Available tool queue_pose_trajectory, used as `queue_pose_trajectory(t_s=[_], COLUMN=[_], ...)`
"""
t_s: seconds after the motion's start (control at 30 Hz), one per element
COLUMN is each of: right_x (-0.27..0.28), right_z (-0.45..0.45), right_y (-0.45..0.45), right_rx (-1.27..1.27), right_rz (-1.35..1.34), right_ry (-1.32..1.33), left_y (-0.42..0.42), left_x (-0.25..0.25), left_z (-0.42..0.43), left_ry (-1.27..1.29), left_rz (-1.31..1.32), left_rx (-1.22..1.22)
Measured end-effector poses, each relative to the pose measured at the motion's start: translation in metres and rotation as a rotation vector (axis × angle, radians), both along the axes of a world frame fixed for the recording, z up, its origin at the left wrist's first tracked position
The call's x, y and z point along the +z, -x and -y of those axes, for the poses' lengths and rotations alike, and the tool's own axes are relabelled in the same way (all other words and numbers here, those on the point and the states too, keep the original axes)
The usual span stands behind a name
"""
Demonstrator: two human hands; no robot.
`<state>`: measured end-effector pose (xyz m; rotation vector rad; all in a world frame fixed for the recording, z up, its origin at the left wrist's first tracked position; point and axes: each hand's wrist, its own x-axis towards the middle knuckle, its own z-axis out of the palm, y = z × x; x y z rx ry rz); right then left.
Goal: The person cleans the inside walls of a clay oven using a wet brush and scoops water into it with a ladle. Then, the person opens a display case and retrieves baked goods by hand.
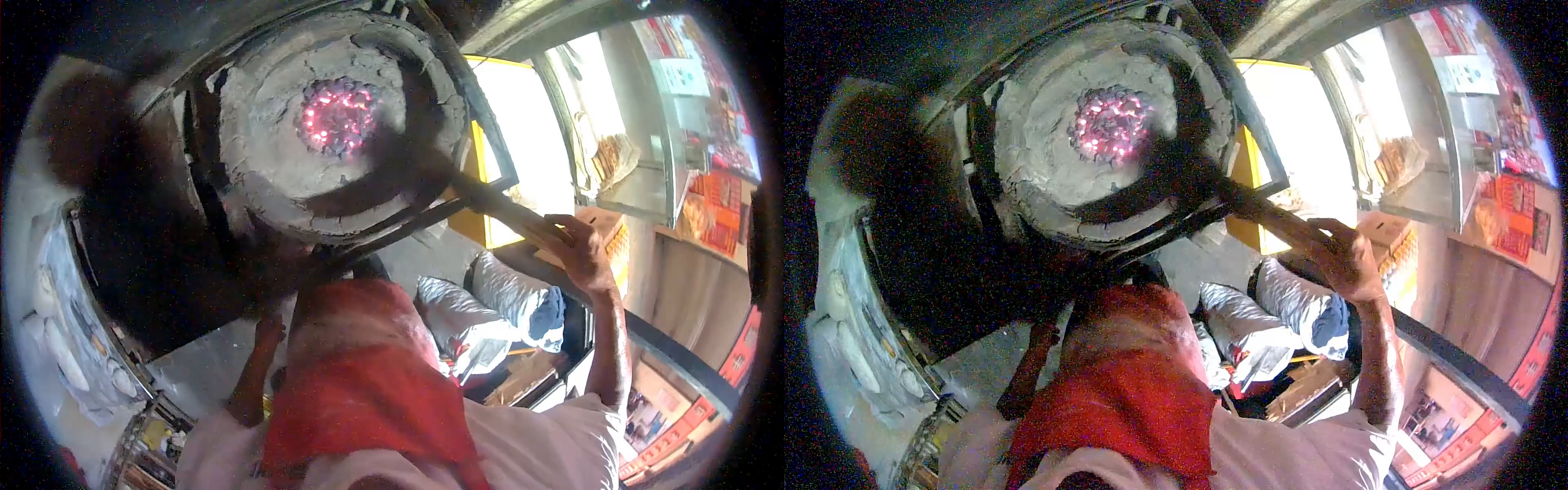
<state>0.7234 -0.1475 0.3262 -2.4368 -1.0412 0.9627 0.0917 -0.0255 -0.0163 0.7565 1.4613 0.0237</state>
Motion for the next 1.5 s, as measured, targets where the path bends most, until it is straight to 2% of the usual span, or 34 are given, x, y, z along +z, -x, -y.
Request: queue_pose_trajectory(t_s=[0.03,0.1,0.13,0.23,0.3,0.33,0.37,0.4,0.43,0.47,0.5,0.53,0.57,0.6,0.63,0.7,0.77,0.8,0.83,0.9,0.93,1.0,1.03,1.1,1.13,1.17,1.2,1.23,1.3,1.37,1.47,1.5], right_x=[-0.002,-0.006,-0.009,-0.036,-0.054,-0.069,-0.083,-0.086,-0.087,-0.099,-0.106,-0.101,-0.093,-0.059,-0.066,-0.07,-0.091,-0.088,-0.124,-0.138,-0.147,-0.164,-0.165,-0.165,-0.176,-0.154,-0.144,-0.138,-0.129,-0.189,-0.171,-0.161], right_z=[-0.006,-0.03,-0.051,-0.107,-0.151,-0.17,-0.186,-0.206,-0.221,-0.216,-0.203,-0.198,-0.182,-0.183,-0.16,-0.149,-0.166,-0.182,-0.185,-0.235,-0.243,-0.251,-0.257,-0.268,-0.275,-0.288,-0.298,-0.308,-0.336,-0.356,-0.411,-0.422], right_y=[0.001,0.008,0.014,-0.018,-0.043,-0.064,-0.079,-0.075,-0.069,-0.077,-0.08,-0.067,-0.054,-0.021,-0.026,-0.025,-0.038,-0.041,-0.066,-0.035,-0.027,-0.017,-0.013,-0.008,-0.03,-0.021,-0.033,-0.054,-0.094,-0.224,-0.234,-0.238], right_rx=[0.01,0.031,0.039,0.343,0.272,0.275,0.277,0.186,0.095,0.081,0.173,0.237,0.354,0.237,0.308,0.037,0.147,0.025,0.023,-0.229,-0.227,0.077,0.081,0.135,0.229,0.102,0.103,0.105,0.078,0.367,0.282,0.196], right_rz=[0.0,-0.074,-0.034,0.31,0.169,0.245,0.319,0.467,0.613,0.558,0.331,0.298,0.183,0.079,0.01,-0.183,0.334,0.43,0.523,0.487,0.475,-0.064,-0.067,0.376,0.445,0.472,0.52,0.566,0.661,0.792,0.772,0.441], right_ry=[0.001,-0.276,-0.35,-0.283,-0.387,-0.426,-0.461,-0.341,-0.215,-0.166,-0.278,-0.136,-0.218,0.035,-0.083,-0.202,-0.319,-0.141,-0.288,-0.195,-0.205,-0.58,-0.574,-0.405,-0.507,-0.565,-0.504,-0.439,-0.446,-0.637,-0.562,-0.61], left_y=[-0.008,-0.021,-0.021,-0.015,-0.015,0.002,0.03,0.047,0.048,0.045,0.043,0.038,0.029,0.024,0.025,0.029,0.04,0.047,0.051,0.061,0.064,0.068,0.072,0.081,0.084,0.086,0.088,0.088,0.077,0.052,0.05,0.054], left_x=[0.009,0.013,0.013,0.019,0.03,0.014,-0.015,-0.031,-0.031,-0.028,-0.024,-0.02,-0.013,-0.01,-0.012,-0.026,-0.043,-0.051,-0.059,-0.069,-0.066,-0.061,-0.06,-0.058,-0.059,-0.059,-0.06,-0.058,-0.044,-0.005,0.016,0.018], left_z=[-0.004,-0.01,-0.008,0.0,0.0,0.003,0.01,0.017,0.022,0.028,0.031,0.031,0.03,0.034,0.039,0.049,0.056,0.057,0.059,0.056,0.053,0.051,0.054,0.06,0.062,0.061,0.062,0.065,0.067,0.061,0.069,0.072], left_ry=[0.001,0.178,0.177,0.117,0.092,0.093,0.147,0.202,0.209,0.175,0.142,0.151,0.128,0.109,0.121,0.03,-0.08,-0.137,-0.142,-0.486,-0.611,-0.771,-0.828,-0.965,-1.054,-1.144,-1.233,-1.23,-1.038,-0.98,-0.741,-0.663], left_rz=[0.0,-0.229,-0.226,-0.121,-0.154,-0.159,-0.056,0.049,0.045,-0.03,-0.104,-0.101,-0.148,-0.197,-0.191,-0.11,-0.044,-0.019,-0.022,-0.053,-0.098,-0.153,-0.17,-0.164,-0.146,-0.124,-0.094,-0.1,-0.294,-0.374,-0.45,-0.449], left_rx=[0.01,-0.114,-0.102,0.061,-0.003,0.009,0.088,0.166,0.178,0.201,0.218,0.226,0.167,0.107,0.11,-0.016,-0.129,-0.184,-0.172,-0.446,-0.552,-0.683,-0.734,-0.817,-0.837,-0.842,-0.837,-0.833,-0.942,-0.923,-0.873,-0.858])
